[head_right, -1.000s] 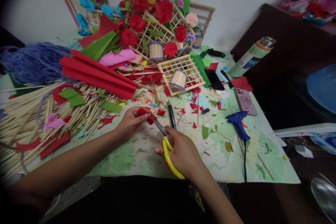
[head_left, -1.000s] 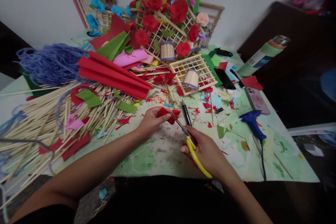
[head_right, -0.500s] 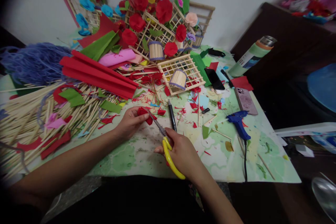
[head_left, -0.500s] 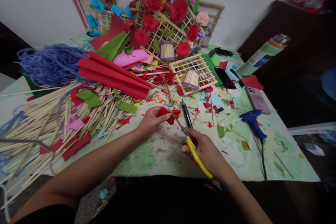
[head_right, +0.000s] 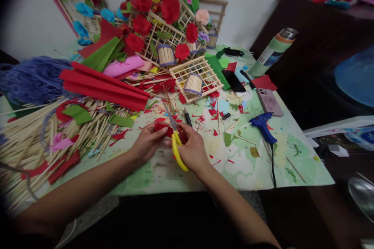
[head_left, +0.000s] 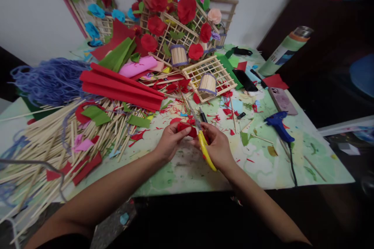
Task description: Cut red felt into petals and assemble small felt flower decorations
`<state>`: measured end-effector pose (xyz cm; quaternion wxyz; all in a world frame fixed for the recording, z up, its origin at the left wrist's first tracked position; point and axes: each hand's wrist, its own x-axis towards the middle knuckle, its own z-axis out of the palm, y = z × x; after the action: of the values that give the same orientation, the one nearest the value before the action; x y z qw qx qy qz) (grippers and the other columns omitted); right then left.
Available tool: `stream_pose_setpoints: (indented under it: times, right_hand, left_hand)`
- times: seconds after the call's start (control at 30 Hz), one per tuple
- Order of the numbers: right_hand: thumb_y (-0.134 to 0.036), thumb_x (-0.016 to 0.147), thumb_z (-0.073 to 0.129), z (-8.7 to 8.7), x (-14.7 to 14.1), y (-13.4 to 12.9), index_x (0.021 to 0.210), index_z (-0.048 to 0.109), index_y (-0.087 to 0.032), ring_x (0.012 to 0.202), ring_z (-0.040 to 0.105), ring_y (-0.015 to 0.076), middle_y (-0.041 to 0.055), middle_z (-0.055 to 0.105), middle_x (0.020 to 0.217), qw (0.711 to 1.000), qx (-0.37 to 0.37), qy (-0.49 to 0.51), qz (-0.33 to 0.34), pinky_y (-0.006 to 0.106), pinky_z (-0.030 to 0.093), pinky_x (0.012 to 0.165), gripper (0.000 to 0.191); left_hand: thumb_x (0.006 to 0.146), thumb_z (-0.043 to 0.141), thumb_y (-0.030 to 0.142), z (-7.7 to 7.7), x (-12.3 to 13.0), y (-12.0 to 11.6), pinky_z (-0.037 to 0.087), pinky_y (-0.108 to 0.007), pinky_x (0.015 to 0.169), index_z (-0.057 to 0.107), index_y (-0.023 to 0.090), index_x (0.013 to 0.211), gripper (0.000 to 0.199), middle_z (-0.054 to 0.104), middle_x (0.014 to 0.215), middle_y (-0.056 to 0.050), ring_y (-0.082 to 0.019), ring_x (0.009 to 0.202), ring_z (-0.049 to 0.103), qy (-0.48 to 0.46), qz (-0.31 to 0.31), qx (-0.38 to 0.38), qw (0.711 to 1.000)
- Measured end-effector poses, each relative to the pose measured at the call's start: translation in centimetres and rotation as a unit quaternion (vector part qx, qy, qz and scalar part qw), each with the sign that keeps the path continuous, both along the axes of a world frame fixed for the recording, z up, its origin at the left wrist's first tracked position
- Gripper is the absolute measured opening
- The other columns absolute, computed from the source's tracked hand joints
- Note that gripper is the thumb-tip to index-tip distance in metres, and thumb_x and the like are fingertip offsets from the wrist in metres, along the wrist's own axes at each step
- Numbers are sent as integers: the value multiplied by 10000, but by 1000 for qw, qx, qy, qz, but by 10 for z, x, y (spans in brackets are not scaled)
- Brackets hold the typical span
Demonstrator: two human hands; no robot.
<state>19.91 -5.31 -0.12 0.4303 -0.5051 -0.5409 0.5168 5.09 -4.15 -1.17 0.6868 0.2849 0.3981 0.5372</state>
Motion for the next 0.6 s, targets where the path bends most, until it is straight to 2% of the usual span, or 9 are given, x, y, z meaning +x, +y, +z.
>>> stream_pose_setpoints:
  times: [0.07, 0.17, 0.3, 0.47, 0.6]
  right_hand:
    - [-278, 583, 766, 2, -7, 1, 1089, 570, -202, 752, 628, 165, 37, 669, 895, 999, 9, 35, -13, 304, 519, 717, 548]
    - [-285, 593, 749, 12, -10, 2, 1071, 547, -196, 617, 580, 123, 18, 652, 811, 998, 15, 55, -40, 264, 496, 606, 527]
    - [-303, 623, 720, 25, -1, 4, 1069, 513, -195, 496, 472, 81, -44, 566, 641, 997, -3, 42, -62, 210, 381, 468, 503]
    - [-310, 597, 722, 29, 6, 12, 1061, 499, -189, 463, 421, 64, -84, 492, 570, 998, -25, 61, -20, 199, 326, 443, 530]
    - [-284, 564, 727, 27, 5, 18, 1063, 508, -174, 494, 458, 73, -71, 513, 599, 999, -25, 46, 13, 202, 333, 463, 556]
  left_hand:
    - [632, 777, 241, 0, 1, -2, 458, -240, 696, 688, 129, 758, 191, 694, 712, -25, -114, 659, 610, -9, -14, -6, 1000]
    - [611, 788, 216, 1, 2, -4, 463, -230, 712, 682, 135, 748, 192, 693, 719, -15, -104, 672, 613, -15, -20, -10, 1000]
    - [576, 794, 166, 5, 2, -6, 451, -199, 625, 652, 147, 726, 207, 669, 688, 13, -79, 606, 587, -24, -63, -29, 997]
    - [546, 796, 150, 6, 2, -7, 448, -205, 569, 647, 140, 728, 235, 641, 653, 18, -79, 557, 568, -39, -147, -39, 988]
    - [542, 809, 188, 6, 2, -6, 448, -210, 562, 643, 121, 685, 229, 633, 621, 2, -84, 540, 563, -7, -176, -46, 983]
